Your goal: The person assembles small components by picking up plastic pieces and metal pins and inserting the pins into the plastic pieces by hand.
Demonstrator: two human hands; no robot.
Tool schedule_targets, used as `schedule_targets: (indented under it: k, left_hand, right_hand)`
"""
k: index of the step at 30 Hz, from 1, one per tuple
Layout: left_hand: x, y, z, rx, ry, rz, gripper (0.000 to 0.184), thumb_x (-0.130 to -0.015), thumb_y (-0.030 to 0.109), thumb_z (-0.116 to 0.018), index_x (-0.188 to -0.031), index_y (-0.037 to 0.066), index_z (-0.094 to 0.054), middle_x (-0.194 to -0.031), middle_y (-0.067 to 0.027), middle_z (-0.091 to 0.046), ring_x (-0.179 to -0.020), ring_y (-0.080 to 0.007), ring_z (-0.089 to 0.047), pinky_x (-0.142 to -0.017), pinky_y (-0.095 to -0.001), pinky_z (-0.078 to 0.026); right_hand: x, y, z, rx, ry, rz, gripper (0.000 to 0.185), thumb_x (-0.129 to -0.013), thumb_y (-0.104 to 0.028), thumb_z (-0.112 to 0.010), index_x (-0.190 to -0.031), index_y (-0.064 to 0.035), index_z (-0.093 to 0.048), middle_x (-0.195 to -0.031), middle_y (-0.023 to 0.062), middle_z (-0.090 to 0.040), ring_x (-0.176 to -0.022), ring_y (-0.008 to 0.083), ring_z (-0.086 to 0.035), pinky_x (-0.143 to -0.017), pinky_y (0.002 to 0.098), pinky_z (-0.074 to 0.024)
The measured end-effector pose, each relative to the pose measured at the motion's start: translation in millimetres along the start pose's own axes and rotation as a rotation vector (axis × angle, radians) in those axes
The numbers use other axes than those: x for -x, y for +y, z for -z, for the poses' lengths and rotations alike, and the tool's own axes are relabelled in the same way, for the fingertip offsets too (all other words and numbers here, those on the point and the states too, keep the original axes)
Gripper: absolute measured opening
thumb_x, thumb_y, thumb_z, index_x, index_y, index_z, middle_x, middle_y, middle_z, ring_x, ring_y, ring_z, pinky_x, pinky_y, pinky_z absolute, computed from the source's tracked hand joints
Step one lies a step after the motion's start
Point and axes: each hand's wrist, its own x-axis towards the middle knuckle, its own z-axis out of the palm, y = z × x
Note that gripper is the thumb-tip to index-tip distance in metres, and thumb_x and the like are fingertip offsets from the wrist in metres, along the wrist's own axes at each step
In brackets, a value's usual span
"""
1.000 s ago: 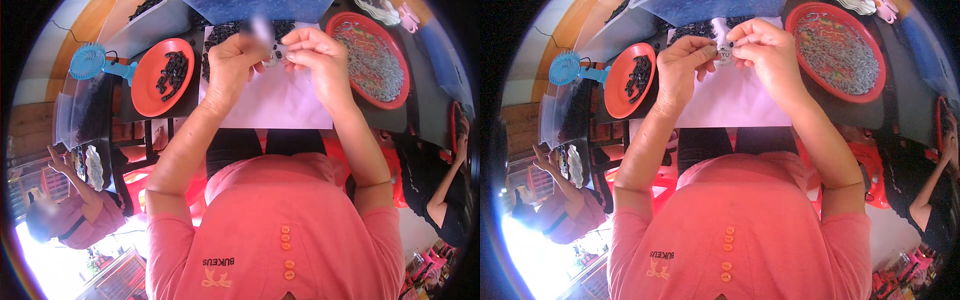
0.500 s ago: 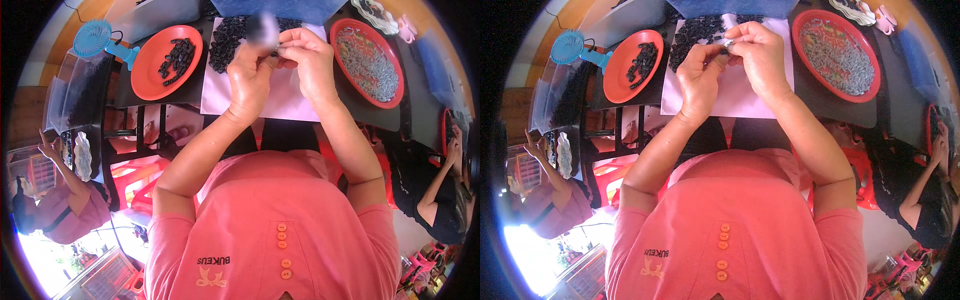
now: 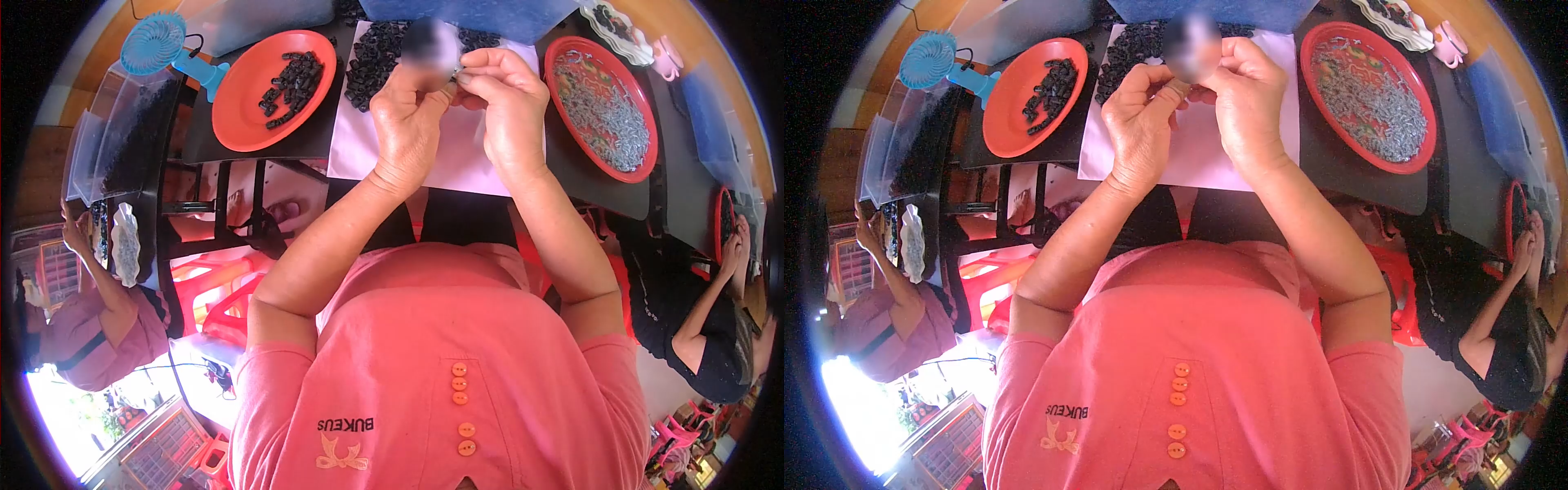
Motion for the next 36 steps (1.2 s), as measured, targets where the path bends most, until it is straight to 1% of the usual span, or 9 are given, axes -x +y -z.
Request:
schedule_targets:
  k: [4,10,16,21,22,25,31,34,36]
  left_hand:
    - [-2.4,-15.0,-2.7,-0.259,0.056,-0.305,0.009,-0.091,0.004,-0.065,-0.099,0.0,-0.067,-0.08,-0.0013,-0.064,-0.066,-0.0057,-0.055,-0.058,-0.0214,-0.044]
    - [2.0,-0.6,2.4,0.131,-0.004,0.096,0.009,-0.092,0.003,-0.064,-0.1,-0.001,-0.066,-0.082,-0.0016,-0.065,-0.065,-0.0055,-0.055,-0.053,-0.0207,-0.043]
    - [0.9,-12.5,1.3,-0.075,0.006,-0.052,0.01,-0.092,0.004,-0.064,-0.101,0.0,-0.067,-0.081,-0.0009,-0.065,-0.065,-0.0057,-0.055,-0.053,-0.0206,-0.043]
    - [1.2,-5.9,5.6,-0.067,-0.015,0.025,0.01,-0.091,0.005,-0.065,-0.099,-0.001,-0.067,-0.081,-0.0017,-0.065,-0.065,-0.0071,-0.055,-0.058,-0.0225,-0.045]
    - [1.0,-5.4,6.6,-0.041,-0.021,0.068,0.01,-0.09,0.005,-0.065,-0.098,-0.001,-0.067,-0.08,-0.002,-0.064,-0.065,-0.0073,-0.055,-0.059,-0.0228,-0.045]
    - [-1.3,-7.9,8.5,-0.114,-0.054,-0.033,0.007,-0.084,0.001,-0.068,-0.09,-0.002,-0.066,-0.078,-0.0126,-0.065,-0.069,-0.0218,-0.063,-0.062,-0.0321,-0.049]
    - [0.0,0.9,11.5,-0.145,-0.145,-0.058,0.008,-0.082,0.001,-0.069,-0.088,-0.002,-0.065,-0.078,-0.0134,-0.065,-0.07,-0.0225,-0.063,-0.063,-0.0322,-0.049]
    - [0.4,-1.8,12.0,-0.092,-0.161,-0.078,0.007,-0.083,0.0,-0.069,-0.088,-0.002,-0.065,-0.075,-0.0103,-0.064,-0.064,-0.018,-0.06,-0.059,-0.0305,-0.048]
    - [1.1,0.2,13.0,-0.012,-0.176,0.032,0.007,-0.083,0.0,-0.069,-0.088,-0.002,-0.065,-0.073,-0.0078,-0.062,-0.061,-0.0141,-0.057,-0.056,-0.0287,-0.046]
  right_hand:
    - [-0.7,11.4,1.0,0.047,0.003,0.067,0.016,-0.082,0.009,-0.06,-0.095,0.0011,-0.064,-0.081,0.0075,-0.066,-0.069,0.0141,-0.064,-0.063,0.0263,-0.055]
    - [0.1,7.9,0.0,0.032,-0.009,0.058,0.015,-0.082,0.008,-0.06,-0.094,0.0008,-0.065,-0.082,0.007,-0.066,-0.071,0.0138,-0.064,-0.064,0.0261,-0.0546]
    - [-0.5,9.7,-0.4,0.06,-0.036,0.049,0.015,-0.082,0.007,-0.06,-0.094,0.0002,-0.065,-0.082,0.0072,-0.066,-0.07,0.0131,-0.065,-0.064,0.0259,-0.0552]
    - [-2.7,7.4,3.8,0.088,-0.011,0.073,0.014,-0.081,0.005,-0.06,-0.094,-0.0001,-0.065,-0.08,0.0065,-0.066,-0.069,0.012,-0.064,-0.061,0.0248,-0.0534]
    - [-4.0,1.3,5.4,0.149,-0.069,0.056,0.014,-0.081,0.005,-0.061,-0.094,-0.0003,-0.065,-0.079,0.006,-0.066,-0.068,0.0116,-0.064,-0.06,0.0242,-0.0524]
    - [-9.4,-17.7,10.9,0.297,-0.225,0.017,0.014,-0.08,0.002,-0.061,-0.093,-0.0008,-0.065,-0.077,0.0046,-0.065,-0.066,0.0105,-0.062,-0.058,0.0227,-0.0497]
    - [-24.2,-28.5,16.9,0.477,-0.433,0.005,0.016,-0.078,0.004,-0.059,-0.091,-0.0015,-0.065,-0.07,0.0015,-0.06,-0.06,0.0075,-0.056,-0.055,0.0216,-0.0452]
    - [-28.2,-34.0,15.3,0.563,-0.538,0.054,0.016,-0.077,0.004,-0.058,-0.09,-0.0017,-0.064,-0.065,-0.0016,-0.056,-0.058,0.0048,-0.051,-0.053,0.0217,-0.0413]
    - [-31.0,-33.9,15.1,0.611,-0.608,0.116,0.015,-0.077,0.004,-0.058,-0.09,-0.0023,-0.063,-0.062,-0.0036,-0.053,-0.058,0.0034,-0.049,-0.051,0.0226,-0.0388]
